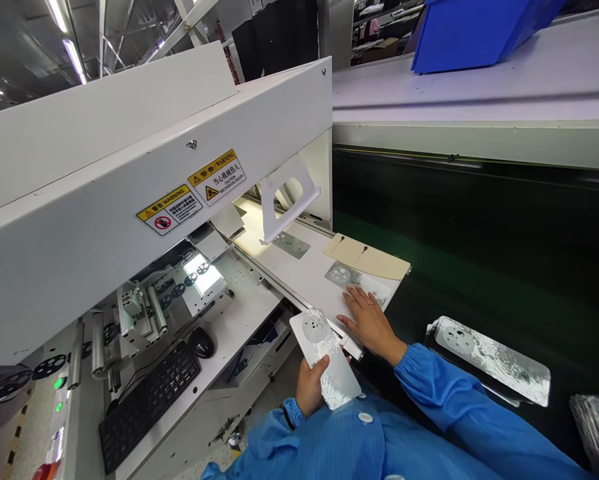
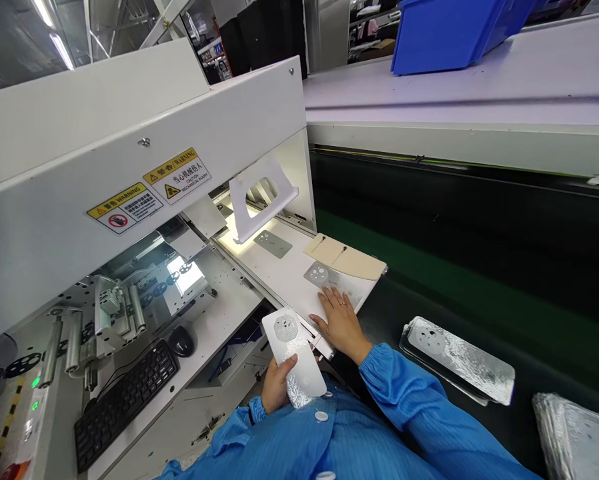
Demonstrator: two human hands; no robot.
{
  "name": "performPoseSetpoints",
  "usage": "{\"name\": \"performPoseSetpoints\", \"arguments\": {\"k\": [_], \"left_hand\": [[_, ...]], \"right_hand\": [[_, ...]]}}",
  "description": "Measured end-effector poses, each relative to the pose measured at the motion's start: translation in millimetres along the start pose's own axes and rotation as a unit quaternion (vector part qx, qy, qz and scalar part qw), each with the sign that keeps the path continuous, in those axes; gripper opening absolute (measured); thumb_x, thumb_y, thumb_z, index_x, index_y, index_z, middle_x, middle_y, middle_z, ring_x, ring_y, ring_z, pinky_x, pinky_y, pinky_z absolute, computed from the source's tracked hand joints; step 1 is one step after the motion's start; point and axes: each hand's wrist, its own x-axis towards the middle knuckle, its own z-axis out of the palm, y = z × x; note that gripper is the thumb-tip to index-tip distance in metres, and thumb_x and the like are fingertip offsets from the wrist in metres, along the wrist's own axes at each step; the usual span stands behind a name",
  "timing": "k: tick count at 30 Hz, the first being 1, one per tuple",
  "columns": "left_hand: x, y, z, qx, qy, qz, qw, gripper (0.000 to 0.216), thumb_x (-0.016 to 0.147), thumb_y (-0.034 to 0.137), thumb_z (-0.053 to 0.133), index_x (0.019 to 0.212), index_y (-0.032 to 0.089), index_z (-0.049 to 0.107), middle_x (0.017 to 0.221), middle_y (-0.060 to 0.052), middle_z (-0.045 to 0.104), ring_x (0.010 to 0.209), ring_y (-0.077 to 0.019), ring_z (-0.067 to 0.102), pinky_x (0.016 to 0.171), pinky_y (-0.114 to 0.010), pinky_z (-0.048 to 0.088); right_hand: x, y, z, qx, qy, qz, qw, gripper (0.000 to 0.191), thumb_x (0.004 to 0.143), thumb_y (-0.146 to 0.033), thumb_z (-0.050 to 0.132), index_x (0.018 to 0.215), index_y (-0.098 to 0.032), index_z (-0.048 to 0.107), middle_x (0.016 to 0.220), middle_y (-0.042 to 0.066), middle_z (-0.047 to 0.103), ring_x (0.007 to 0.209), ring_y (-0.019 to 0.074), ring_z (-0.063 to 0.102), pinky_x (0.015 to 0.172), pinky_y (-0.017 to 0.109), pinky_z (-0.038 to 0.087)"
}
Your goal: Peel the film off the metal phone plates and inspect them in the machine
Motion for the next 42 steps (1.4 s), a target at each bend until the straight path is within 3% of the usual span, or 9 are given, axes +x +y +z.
{"name": "performPoseSetpoints", "arguments": {"k": [4, 10, 14, 18, 23, 30, 34, 37, 42], "left_hand": [[1.7, -2.0, -1.6, -0.039, 0.008, -0.018, 0.999, 0.065, 0.054, 0.043, 0.081, 0.106, 0.009, 0.065, 0.099, -0.019, 0.071, 0.104, -0.0392, 0.062, 0.093, -0.052, 0.047], [5.9, -7.6, 2.3, -0.045, 0.042, -0.007, 0.998, 0.052, 0.055, 0.044, 0.078, 0.09, 0.007, 0.069, 0.093, -0.016, 0.071, 0.112, -0.0381, 0.058, 0.101, -0.048, 0.041], [4.6, -9.8, 16.1, -0.035, -0.043, 0.021, 0.998, 0.049, 0.062, 0.045, 0.075, 0.096, 0.009, 0.07, 0.101, -0.015, 0.071, 0.115, -0.0352, 0.057, 0.106, -0.046, 0.037], [2.8, -12.4, 26.6, 0.0, -0.099, 0.037, 0.994, 0.051, 0.068, 0.049, 0.071, 0.101, 0.011, 0.07, 0.112, -0.015, 0.068, 0.117, -0.0335, 0.055, 0.108, -0.044, 0.034], [3.3, -20.5, 30.2, 0.071, -0.178, 0.017, 0.981, 0.059, 0.071, 0.054, 0.069, 0.111, 0.01, 0.066, 0.122, -0.017, 0.062, 0.12, -0.0345, 0.052, 0.109, -0.048, 0.033], [-5.7, -19.6, 47.0, 0.096, -0.24, -0.014, 0.966, 0.057, 0.075, 0.053, 0.066, 0.114, 0.012, 0.064, 0.119, -0.016, 0.063, 0.115, -0.0364, 0.055, 0.097, -0.044, 0.043], [-4.8, -10.4, 64.9, 0.06, -0.195, 0.029, 0.979, 0.071, 0.07, 0.055, 0.07, 0.124, 0.012, 0.056, 0.11, -0.016, 0.066, 0.11, -0.0334, 0.058, 0.097, -0.044, 0.043], [0.0, -14.4, 72.2, 0.058, -0.158, 0.071, 0.983, 0.087, 0.069, 0.054, 0.071, 0.141, 0.022, 0.034, 0.107, -0.011, 0.067, 0.106, -0.0274, 0.062, 0.098, -0.043, 0.044], [5.8, -40.3, 71.9, 0.148, -0.213, 0.094, 0.961, 0.091, 0.079, 0.049, 0.064, 0.146, 0.027, 0.007, 0.123, -0.013, 0.057, 0.112, -0.023, 0.059, 0.103, -0.041, 0.041]], "right_hand": [[-27.1, -13.5, -17.7, 0.163, 0.007, 0.04, 0.986, 0.044, 0.091, -0.049, 0.038, 0.109, -0.02, 0.065, 0.11, 0.013, 0.067, 0.103, 0.0274, 0.061, 0.091, 0.045, 0.048], [-68.2, -31.2, -33.2, 0.374, -0.091, 0.146, 0.911, 0.041, 0.085, -0.057, 0.046, 0.092, -0.021, 0.064, 0.082, 0.006, 0.069, 0.074, 0.0201, 0.063, 0.067, 0.034, 0.05], [-83.0, -28.7, -31.9, 0.504, -0.143, 0.2, 0.828, 0.052, 0.075, -0.067, 0.055, 0.1, -0.022, 0.059, 0.058, -0.005, 0.054, 0.051, 0.0128, 0.052, 0.05, 0.027, 0.045], [-93.0, -21.3, -26.9, 0.603, -0.166, 0.227, 0.747, 0.064, 0.064, -0.067, 0.067, 0.107, -0.022, 0.057, 0.06, -0.006, 0.054, 0.048, 0.0109, 0.052, 0.047, 0.025, 0.045], [-105.1, -15.6, -28.0, 0.642, -0.147, 0.24, 0.713, 0.06, 0.063, -0.065, 0.071, 0.104, -0.021, 0.061, 0.068, -0.002, 0.06, 0.049, 0.0098, 0.053, 0.047, 0.025, 0.047], [-119.2, -10.6, -38.1, 0.651, -0.127, 0.244, 0.708, 0.058, 0.065, -0.06, 0.071, 0.107, -0.022, 0.059, 0.071, -0.002, 0.063, 0.047, 0.0094, 0.053, 0.046, 0.025, 0.046], [-128.0, -3.9, -36.1, 0.639, -0.134, 0.238, 0.72, 0.059, 0.067, -0.064, 0.068, 0.106, -0.02, 0.058, 0.072, -0.001, 0.062, 0.05, 0.0103, 0.052, 0.046, 0.025, 0.045], [-134.2, -3.0, -40.2, 0.57, -0.073, 0.236, 0.784, 0.06, 0.07, -0.065, 0.062, 0.109, -0.021, 0.053, 0.08, 0.002, 0.063, 0.065, 0.0153, 0.059, 0.058, 0.03, 0.049], [-141.6, -14.9, -59.0, 0.339, 0.024, 0.161, 0.927, 0.061, 0.06, -0.043, 0.078, 0.109, -0.023, 0.046, 0.125, 0.011, 0.052, 0.115, 0.0283, 0.051, 0.095, 0.045, 0.043]]}}
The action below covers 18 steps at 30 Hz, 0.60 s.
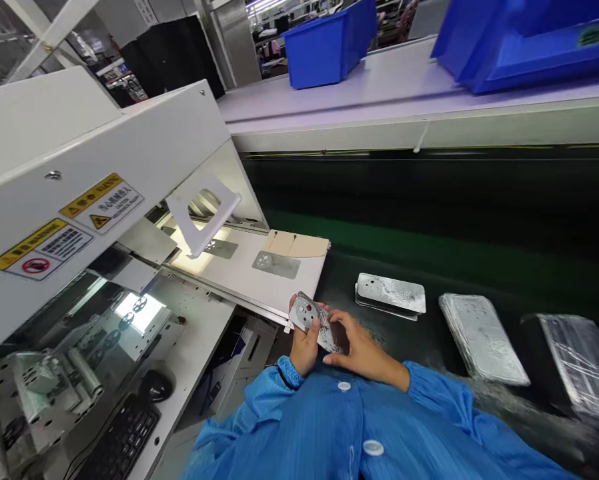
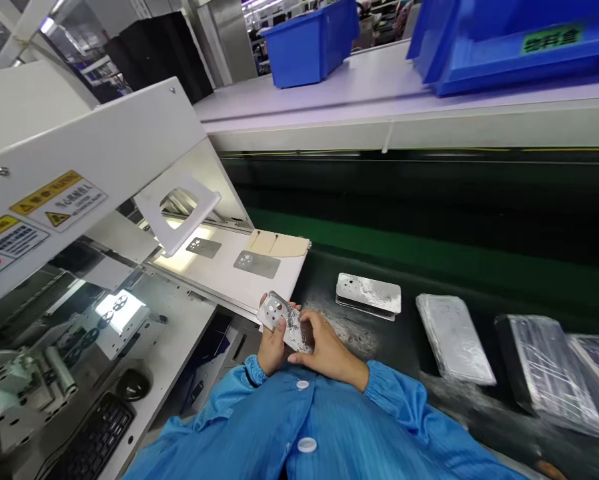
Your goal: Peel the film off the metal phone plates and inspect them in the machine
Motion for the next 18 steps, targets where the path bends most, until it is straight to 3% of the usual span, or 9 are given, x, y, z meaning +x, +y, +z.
{"name": "performPoseSetpoints", "arguments": {"k": [3, 5, 8, 11, 14, 18], "left_hand": [[0.4, -8.7, 3.9, 0.049, -0.036, -0.017, 0.998, 0.095, 0.079, 0.048, 0.065, 0.144, 0.025, 0.0, 0.132, -0.015, 0.05, 0.119, -0.0222, 0.054, 0.108, -0.04, 0.036], [0.8, -9.5, 5.6, 0.065, -0.051, -0.023, 0.996, 0.1, 0.076, 0.047, 0.069, 0.143, 0.027, -0.003, 0.139, -0.015, 0.043, 0.127, -0.0215, 0.047, 0.111, -0.039, 0.032], [-0.9, -9.2, 4.3, 0.074, -0.074, -0.05, 0.993, 0.104, 0.074, 0.047, 0.071, 0.143, 0.031, -0.004, 0.143, -0.015, 0.038, 0.127, -0.0209, 0.047, 0.109, -0.039, 0.034], [-6.5, -10.7, 0.5, 0.081, -0.09, -0.116, 0.986, 0.107, 0.071, 0.051, 0.072, 0.144, 0.03, -0.003, 0.134, -0.016, 0.047, 0.106, -0.0206, 0.061, 0.098, -0.041, 0.043], [-12.3, -12.1, -2.2, 0.085, -0.096, -0.152, 0.98, 0.108, 0.069, 0.053, 0.073, 0.145, 0.03, 0.0, 0.126, -0.014, 0.053, 0.095, -0.0205, 0.065, 0.09, -0.041, 0.047], [-15.4, -12.2, -3.6, 0.088, -0.09, -0.16, 0.979, 0.105, 0.069, 0.052, 0.073, 0.145, 0.03, 0.004, 0.122, -0.013, 0.057, 0.093, -0.0199, 0.066, 0.087, -0.038, 0.048]], "right_hand": [[-3.6, 3.1, -4.8, -0.07, 0.003, -0.05, 0.996, 0.047, 0.063, -0.022, 0.07, 0.103, -0.022, 0.046, 0.122, 0.011, 0.052, 0.115, 0.0274, 0.05, 0.096, 0.043, 0.042], [-2.7, 19.6, -16.7, -0.125, 0.037, -0.058, 0.99, 0.043, 0.062, -0.015, 0.061, 0.101, -0.022, 0.046, 0.118, 0.011, 0.054, 0.11, 0.0264, 0.052, 0.093, 0.041, 0.044], [3.0, 60.2, -55.2, -0.248, 0.104, -0.017, 0.963, 0.042, 0.059, -0.016, 0.058, 0.1, -0.021, 0.048, 0.112, 0.012, 0.057, 0.104, 0.0296, 0.054, 0.089, 0.044, 0.044], [10.9, 100.7, -104.5, -0.374, 0.128, 0.061, 0.916, 0.043, 0.056, -0.012, 0.056, 0.098, -0.02, 0.05, 0.109, 0.013, 0.06, 0.104, 0.0322, 0.055, 0.099, 0.054, 0.033], [19.9, 125.9, -137.8, -0.425, 0.077, 0.076, 0.899, 0.049, 0.054, -0.009, 0.055, 0.101, -0.021, 0.051, 0.118, 0.011, 0.059, 0.114, 0.032, 0.051, 0.107, 0.06, 0.017], [31.7, 138.9, -145.2, -0.414, 0.003, 0.08, 0.907, 0.047, 0.054, -0.01, 0.058, 0.099, -0.022, 0.052, 0.133, 0.012, 0.052, 0.126, 0.0337, 0.043, 0.106, 0.063, 0.018]]}}
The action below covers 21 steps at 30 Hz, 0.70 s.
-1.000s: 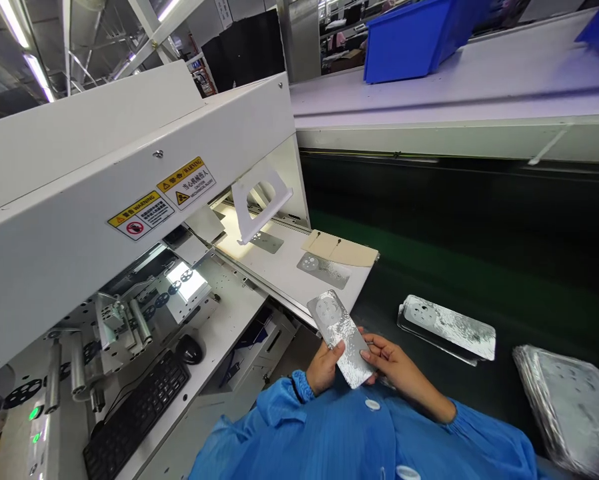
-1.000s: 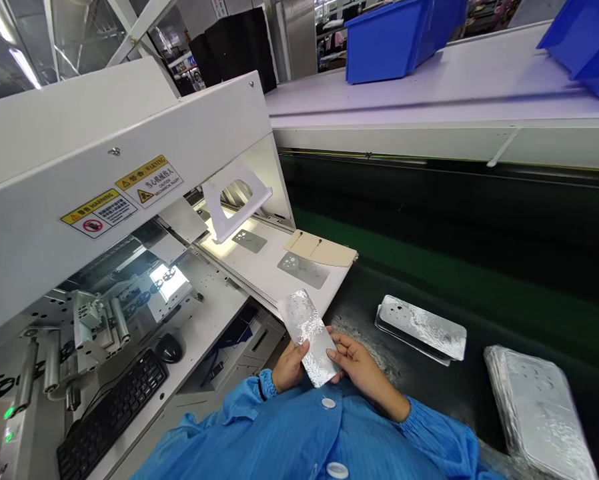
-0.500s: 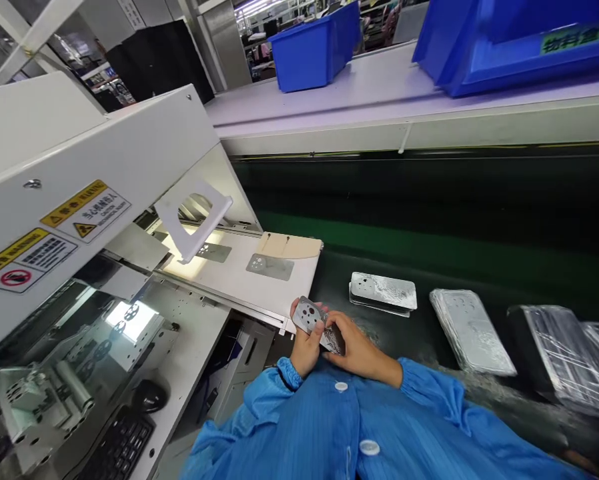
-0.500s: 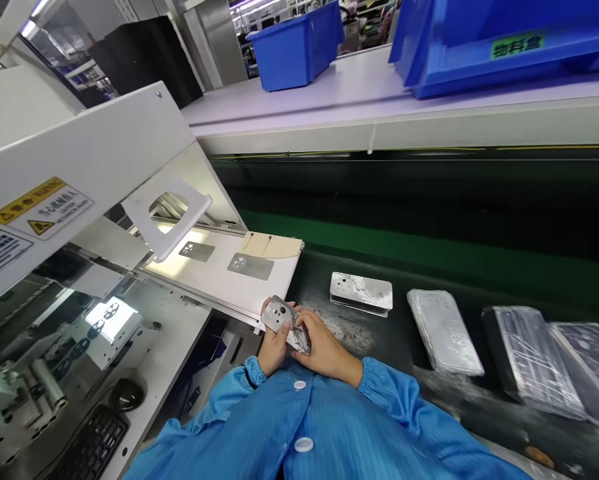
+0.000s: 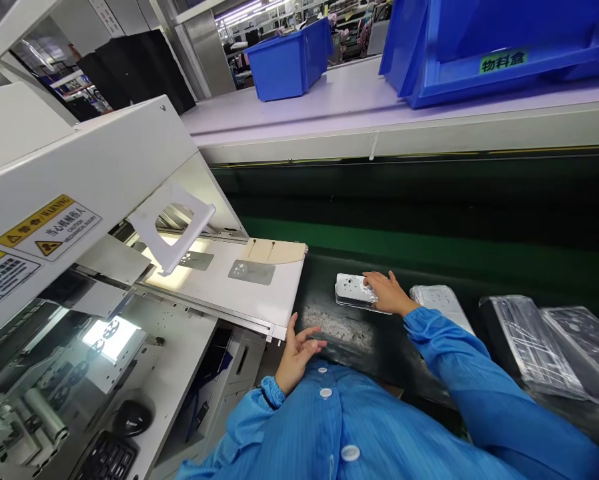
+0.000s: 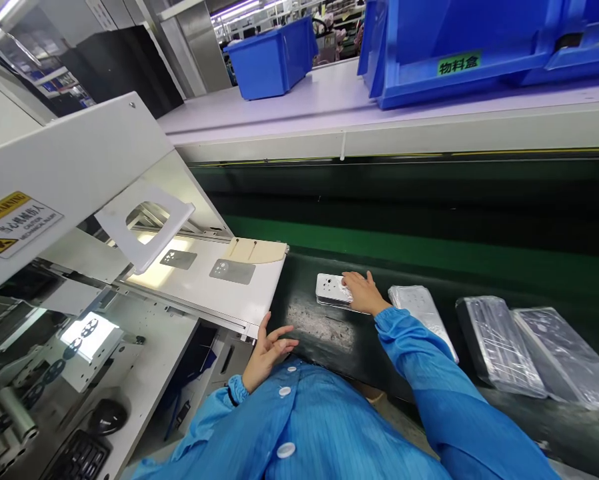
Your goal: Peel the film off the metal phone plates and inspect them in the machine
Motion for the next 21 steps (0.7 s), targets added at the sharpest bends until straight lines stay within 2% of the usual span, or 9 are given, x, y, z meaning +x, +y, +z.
{"name": "performPoseSetpoints", "arguments": {"k": [4, 7, 9, 11, 14, 15, 17, 19, 21], "left_hand": [[-1.0, -1.6, -0.9, -0.003, -0.004, -0.017, 1.0, 0.103, 0.071, 0.049, 0.073, 0.144, 0.026, 0.005, 0.121, -0.014, 0.059, 0.092, -0.0194, 0.066, 0.086, -0.037, 0.048], [-2.3, -3.0, -0.5, -0.002, -0.005, -0.024, 1.0, 0.101, 0.071, 0.049, 0.072, 0.144, 0.025, 0.006, 0.12, -0.014, 0.06, 0.092, -0.0195, 0.066, 0.088, -0.037, 0.047], [-3.0, -3.2, 0.4, 0.004, -0.006, -0.033, 0.999, 0.099, 0.073, 0.048, 0.071, 0.144, 0.026, 0.007, 0.12, -0.013, 0.06, 0.093, -0.0194, 0.066, 0.089, -0.037, 0.047], [-3.1, -3.2, 1.4, 0.013, -0.005, -0.042, 0.999, 0.096, 0.074, 0.046, 0.07, 0.145, 0.028, 0.008, 0.121, -0.013, 0.061, 0.093, -0.0194, 0.067, 0.089, -0.037, 0.047], [-1.6, -4.4, 2.7, 0.021, -0.004, -0.044, 0.999, 0.094, 0.075, 0.044, 0.07, 0.145, 0.029, 0.009, 0.119, -0.012, 0.062, 0.093, -0.0202, 0.067, 0.089, -0.038, 0.048], [-0.6, -5.3, 3.0, 0.022, -0.005, -0.043, 0.999, 0.094, 0.075, 0.044, 0.07, 0.146, 0.029, 0.01, 0.119, -0.012, 0.063, 0.092, -0.0204, 0.068, 0.089, -0.038, 0.048], [2.1, -7.6, 4.0, 0.022, -0.012, -0.041, 0.999, 0.092, 0.076, 0.044, 0.069, 0.145, 0.028, 0.011, 0.118, -0.013, 0.063, 0.092, -0.0205, 0.068, 0.088, -0.038, 0.048], [5.2, -9.8, 5.5, 0.019, -0.024, -0.041, 0.999, 0.092, 0.076, 0.044, 0.069, 0.145, 0.027, 0.011, 0.117, -0.013, 0.063, 0.091, -0.0203, 0.068, 0.088, -0.038, 0.048], [8.0, -11.0, 7.9, 0.014, -0.04, -0.046, 0.998, 0.094, 0.075, 0.044, 0.071, 0.145, 0.026, 0.011, 0.116, -0.013, 0.064, 0.091, -0.0201, 0.068, 0.087, -0.037, 0.048]], "right_hand": [[6.7, -5.9, 7.3, 0.016, -0.01, 0.011, 1.0, 0.046, 0.057, -0.011, 0.062, 0.101, -0.021, 0.054, 0.131, 0.013, 0.053, 0.122, 0.0314, 0.047, 0.105, 0.056, 0.028], [1.8, -6.8, 7.4, 0.021, -0.004, 0.022, 1.0, 0.053, 0.057, -0.015, 0.068, 0.108, -0.022, 0.055, 0.138, 0.011, 0.047, 0.128, 0.0318, 0.041, 0.108, 0.055, 0.024], [-10.7, -2.0, 5.0, 0.029, 0.037, 0.063, 0.997, 0.056, 0.058, -0.023, 0.072, 0.111, -0.023, 0.055, 0.143, 0.009, 0.043, 0.132, 0.0312, 0.036, 0.11, 0.053, 0.022], [-32.8, 7.9, 2.1, 0.037, 0.104, 0.142, 0.984, 0.049, 0.067, -0.03, 0.069, 0.114, -0.022, 0.056, 0.136, 0.011, 0.048, 0.128, 0.0307, 0.04, 0.108, 0.05, 0.027], [-77.7, 29.3, 0.1, 0.024, 0.166, 0.323, 0.931, 0.047, 0.077, -0.037, 0.06, 0.116, -0.01, 0.054, 0.118, 0.022, 0.055, 0.116, 0.0375, 0.048, 0.095, 0.054, 0.038], [-92.4, 36.7, 0.4, 0.015, 0.161, 0.403, 0.901, 0.054, 0.075, -0.04, 0.063, 0.117, -0.009, 0.053, 0.117, 0.024, 0.055, 0.114, 0.0395, 0.049, 0.091, 0.054, 0.041], [-115.8, 49.1, 1.7, 0.02, 0.108, 0.513, 0.851, 0.067, 0.068, -0.049, 0.07, 0.117, -0.008, 0.052, 0.118, 0.025, 0.054, 0.113, 0.0405, 0.05, 0.086, 0.052, 0.044], [-128.1, 56.3, 3.2, 0.042, 0.05, 0.558, 0.827, 0.075, 0.062, -0.056, 0.073, 0.116, -0.008, 0.052, 0.119, 0.024, 0.054, 0.112, 0.0384, 0.051, 0.085, 0.048, 0.046], [-130.8, 58.8, 4.3, 0.053, 0.034, 0.566, 0.822, 0.077, 0.06, -0.058, 0.074, 0.115, -0.009, 0.052, 0.118, 0.023, 0.054, 0.112, 0.0364, 0.053, 0.084, 0.045, 0.047]]}}
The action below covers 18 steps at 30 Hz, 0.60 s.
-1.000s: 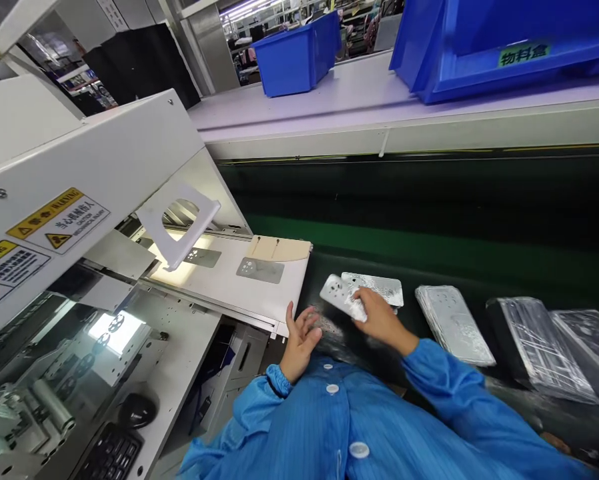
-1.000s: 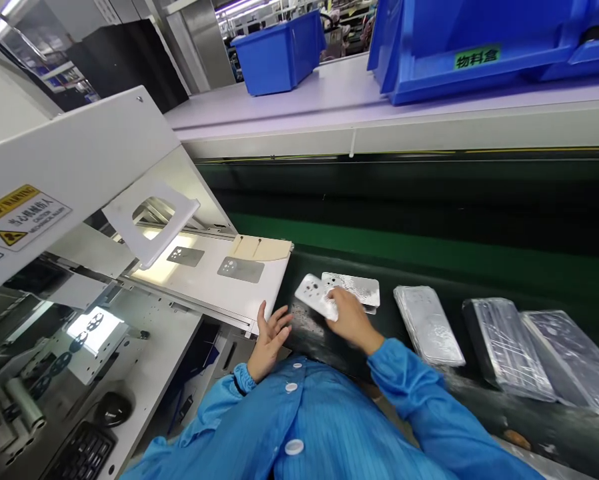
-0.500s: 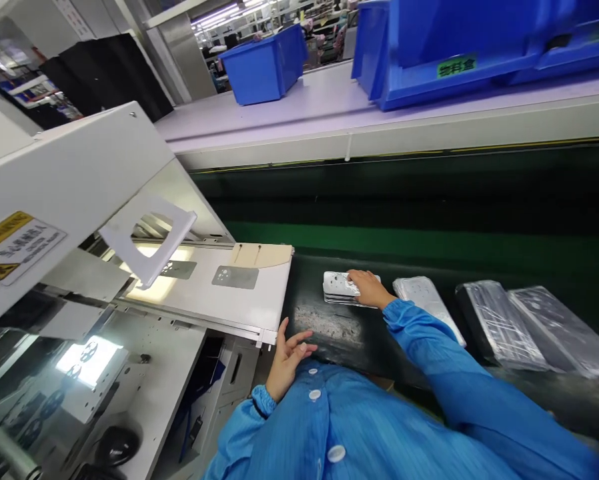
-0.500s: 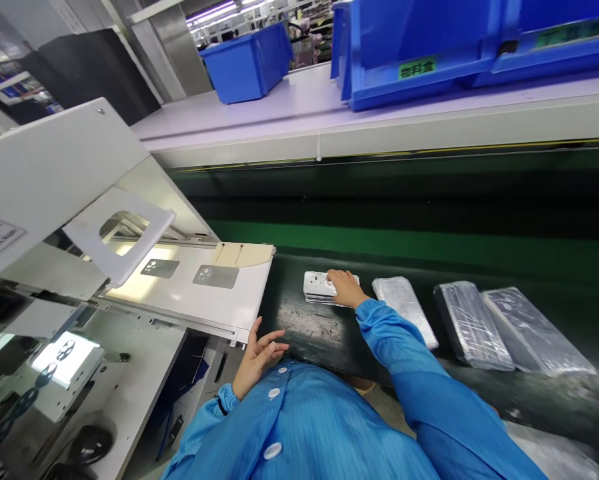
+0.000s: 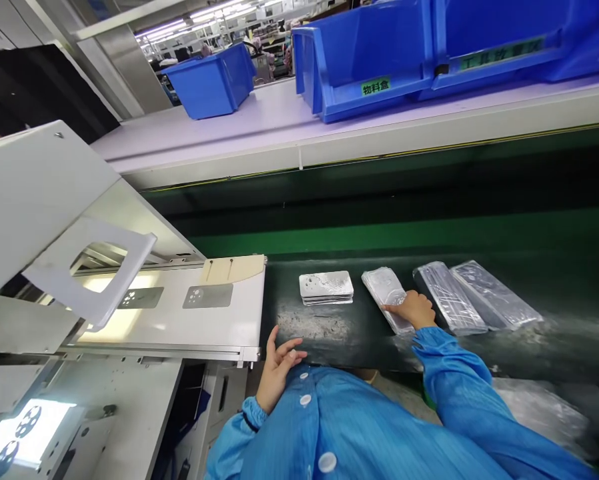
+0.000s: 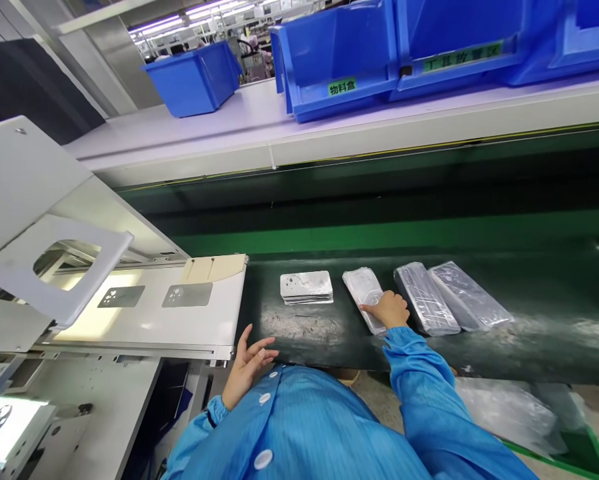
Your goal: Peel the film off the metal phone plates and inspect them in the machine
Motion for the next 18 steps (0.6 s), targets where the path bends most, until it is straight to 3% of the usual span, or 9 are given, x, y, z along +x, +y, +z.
{"name": "performPoseSetpoints", "arguments": {"k": [4, 12, 18], "left_hand": [[3.4, 1.4, 5.1, -0.001, -0.014, -0.01, 1.0, 0.101, 0.071, 0.046, 0.074, 0.145, 0.024, 0.009, 0.115, -0.013, 0.063, 0.089, -0.019, 0.067, 0.084, -0.034, 0.048], [2.2, 2.4, 3.2, -0.002, -0.015, -0.005, 1.0, 0.099, 0.073, 0.046, 0.072, 0.146, 0.024, 0.008, 0.116, -0.012, 0.063, 0.09, -0.0176, 0.067, 0.084, -0.033, 0.048], [1.4, -2.7, -3.3, 0.0, -0.019, 0.006, 1.0, 0.091, 0.078, 0.043, 0.068, 0.145, 0.026, 0.01, 0.118, -0.013, 0.062, 0.091, -0.0184, 0.067, 0.086, -0.035, 0.048]], "right_hand": [[3.5, -4.1, 1.8, 0.01, 0.042, 0.005, 0.999, 0.082, 0.052, -0.055, 0.08, 0.114, -0.01, 0.051, 0.119, 0.024, 0.054, 0.112, 0.0359, 0.053, 0.084, 0.044, 0.048], [12.1, -5.3, -0.8, 0.072, 0.036, 0.046, 0.996, 0.099, 0.039, -0.05, 0.087, 0.119, -0.008, 0.047, 0.117, 0.03, 0.057, 0.111, 0.0419, 0.055, 0.083, 0.052, 0.048], [5.7, -6.6, -3.9, 0.101, 0.046, 0.012, 0.994, 0.087, 0.046, -0.05, 0.084, 0.115, -0.01, 0.048, 0.101, 0.028, 0.064, 0.098, 0.0421, 0.062, 0.077, 0.053, 0.048]]}}
